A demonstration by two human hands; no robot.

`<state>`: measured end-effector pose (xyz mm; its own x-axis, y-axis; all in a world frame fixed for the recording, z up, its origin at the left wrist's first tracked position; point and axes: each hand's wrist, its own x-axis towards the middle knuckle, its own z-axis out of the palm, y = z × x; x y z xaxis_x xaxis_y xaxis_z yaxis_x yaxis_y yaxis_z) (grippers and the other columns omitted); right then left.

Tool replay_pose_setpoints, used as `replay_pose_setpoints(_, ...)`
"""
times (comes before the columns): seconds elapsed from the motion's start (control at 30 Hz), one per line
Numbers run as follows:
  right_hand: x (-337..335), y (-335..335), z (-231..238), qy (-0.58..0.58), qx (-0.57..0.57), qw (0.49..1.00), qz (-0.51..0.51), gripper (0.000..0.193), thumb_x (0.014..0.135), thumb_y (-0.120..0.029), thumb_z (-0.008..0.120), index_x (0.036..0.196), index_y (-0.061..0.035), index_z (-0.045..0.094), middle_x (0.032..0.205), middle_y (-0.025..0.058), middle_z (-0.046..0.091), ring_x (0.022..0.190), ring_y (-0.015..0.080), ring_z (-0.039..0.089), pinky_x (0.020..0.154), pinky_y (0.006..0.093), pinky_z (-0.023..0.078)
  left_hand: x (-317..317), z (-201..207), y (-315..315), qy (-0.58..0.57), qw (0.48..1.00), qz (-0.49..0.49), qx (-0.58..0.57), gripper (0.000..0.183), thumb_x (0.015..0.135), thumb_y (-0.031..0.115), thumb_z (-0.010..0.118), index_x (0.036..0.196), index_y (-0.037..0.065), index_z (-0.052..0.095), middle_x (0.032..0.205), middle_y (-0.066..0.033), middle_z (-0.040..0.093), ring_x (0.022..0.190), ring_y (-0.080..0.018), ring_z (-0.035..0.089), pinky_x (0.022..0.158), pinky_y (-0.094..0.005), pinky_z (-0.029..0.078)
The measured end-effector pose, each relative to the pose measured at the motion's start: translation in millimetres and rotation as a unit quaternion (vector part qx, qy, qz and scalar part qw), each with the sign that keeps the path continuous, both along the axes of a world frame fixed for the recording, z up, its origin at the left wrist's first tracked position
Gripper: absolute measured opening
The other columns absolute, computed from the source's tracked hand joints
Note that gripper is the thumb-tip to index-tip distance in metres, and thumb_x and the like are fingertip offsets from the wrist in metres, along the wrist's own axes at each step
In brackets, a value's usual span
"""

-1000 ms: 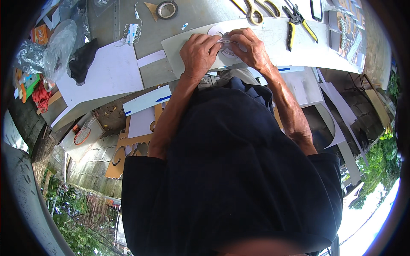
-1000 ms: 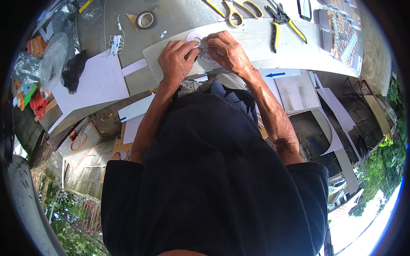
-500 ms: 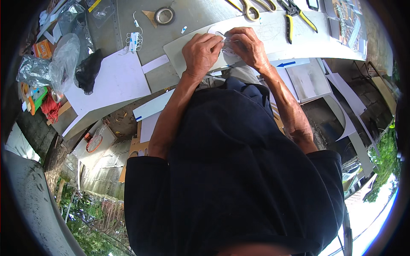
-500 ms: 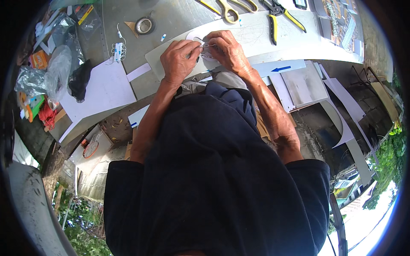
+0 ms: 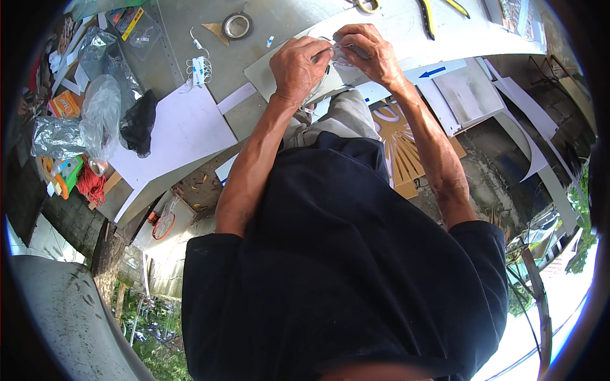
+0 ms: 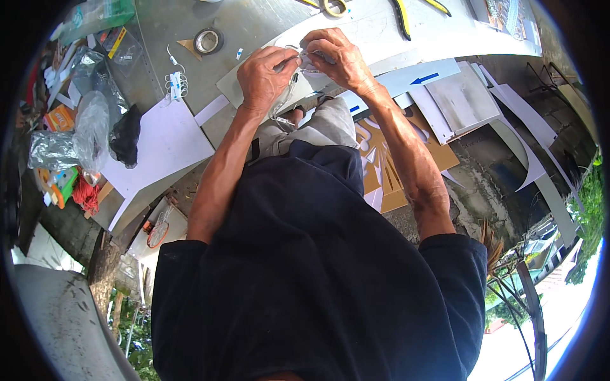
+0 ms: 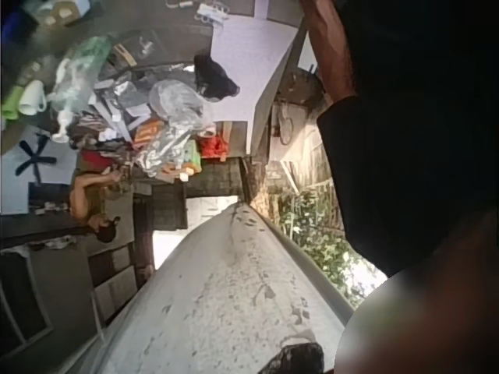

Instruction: Installing LED module lights into a cut-out letter sign.

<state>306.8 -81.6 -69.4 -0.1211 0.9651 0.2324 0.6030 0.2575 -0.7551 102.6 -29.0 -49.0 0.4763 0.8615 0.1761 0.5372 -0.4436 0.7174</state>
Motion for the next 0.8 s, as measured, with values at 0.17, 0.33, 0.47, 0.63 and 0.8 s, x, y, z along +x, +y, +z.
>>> replay_pose_setpoints(0.17,1.4,0.8,7.7,-0.018,-0.007,1.000,0.010,0.024,0.082,-0.005,0.077,0.103,-0.0099,0.067,0.124,0.0032,0.066,0.116,0.0274,0.061,0.097,0.0388,0.055,-1.0,-2.2,0.9,-0.002,1.000,-0.006,-0.004,0.013,0.078,0.016,0.084,0.091,0.014,0.080,0.090,0.0006,0.076,0.083,-0.0221,0.071,0.074,-0.0342,0.056)
replay_pose_setpoints(0.33,2.8,0.9,5.8,-0.024,0.004,1.000,0.013,0.025,0.082,-0.004,0.077,0.104,-0.0092,0.067,0.124,0.0034,0.066,0.117,0.0267,0.061,0.097,0.0383,0.056,0.4,-2.2,3.8,0.004,1.000,-0.009,-0.002,0.014,0.077,0.017,0.084,0.090,0.014,0.080,0.090,0.0006,0.076,0.083,-0.0217,0.071,0.073,-0.0340,0.055)
replay_pose_setpoints(0.47,1.3,-0.8,5.9,-0.025,0.010,1.000,0.013,0.025,0.084,-0.005,0.077,0.106,-0.0090,0.066,0.125,0.0037,0.066,0.118,0.0271,0.061,0.098,0.0385,0.056,1.1,-1.1,4.4,0.004,1.000,-0.013,-0.012,0.014,0.077,0.017,0.084,0.091,0.014,0.079,0.089,0.0003,0.076,0.082,-0.0218,0.071,0.072,-0.0337,0.055)
replay_pose_setpoints(0.63,-2.3,-4.8,14.5,-0.026,-0.006,1.000,-0.007,0.031,0.084,-0.007,0.078,0.113,-0.0100,0.065,0.128,0.0040,0.064,0.120,0.0279,0.060,0.101,0.0396,0.054,2.4,-1.5,5.8,0.013,1.000,-0.013,-0.023,0.012,0.078,0.017,0.083,0.089,0.012,0.080,0.089,-0.0005,0.076,0.079,-0.0216,0.070,0.069,-0.0332,0.055)
replay_pose_setpoints(0.8,-5.5,-10.2,11.7,-0.053,0.005,0.998,-0.044,0.037,0.084,-0.010,0.079,0.118,-0.0102,0.065,0.128,0.0053,0.064,0.120,0.0297,0.059,0.102,0.0418,0.053,0.6,-1.5,5.9,0.008,1.000,-0.019,-0.014,0.011,0.079,0.017,0.082,0.088,0.012,0.080,0.089,-0.0008,0.076,0.079,-0.0216,0.070,0.070,-0.0333,0.055)
